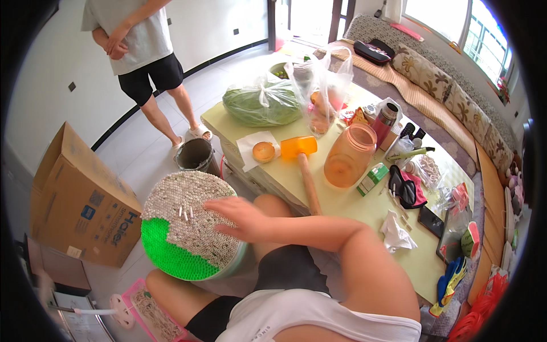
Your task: The person picks up white cylindrical pegs from a tray and inserts them into a circular green grid, then uses a yellow mallet to tap the pegs into the holes.
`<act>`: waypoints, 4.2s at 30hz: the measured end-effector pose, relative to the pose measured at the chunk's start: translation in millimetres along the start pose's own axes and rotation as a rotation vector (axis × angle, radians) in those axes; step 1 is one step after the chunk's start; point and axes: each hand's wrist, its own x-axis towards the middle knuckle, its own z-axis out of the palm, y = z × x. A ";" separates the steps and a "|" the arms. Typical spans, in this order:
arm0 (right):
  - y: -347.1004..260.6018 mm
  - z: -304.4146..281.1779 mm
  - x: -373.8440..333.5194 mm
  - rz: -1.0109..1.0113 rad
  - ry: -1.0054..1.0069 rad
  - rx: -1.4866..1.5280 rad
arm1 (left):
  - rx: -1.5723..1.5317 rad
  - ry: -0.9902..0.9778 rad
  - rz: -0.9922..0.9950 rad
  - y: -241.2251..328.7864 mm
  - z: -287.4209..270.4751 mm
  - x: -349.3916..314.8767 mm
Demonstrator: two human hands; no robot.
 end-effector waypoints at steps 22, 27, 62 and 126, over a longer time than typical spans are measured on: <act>23.6 -33.6 -67.8 0.008 -0.502 -0.160 | -0.185 0.251 -0.372 -64.2 50.9 -213.8; 1.5 -12.1 -34.7 0.054 -0.549 -0.015 | -0.151 0.356 -0.444 -67.8 63.7 -208.9; 1.8 10.3 -9.3 -0.048 -0.398 0.021 | -0.148 0.416 -0.062 -44.9 -35.4 -79.0; 120.9 -119.3 -149.1 0.928 0.678 1.189 | -1.611 -0.662 0.350 196.6 -66.6 259.4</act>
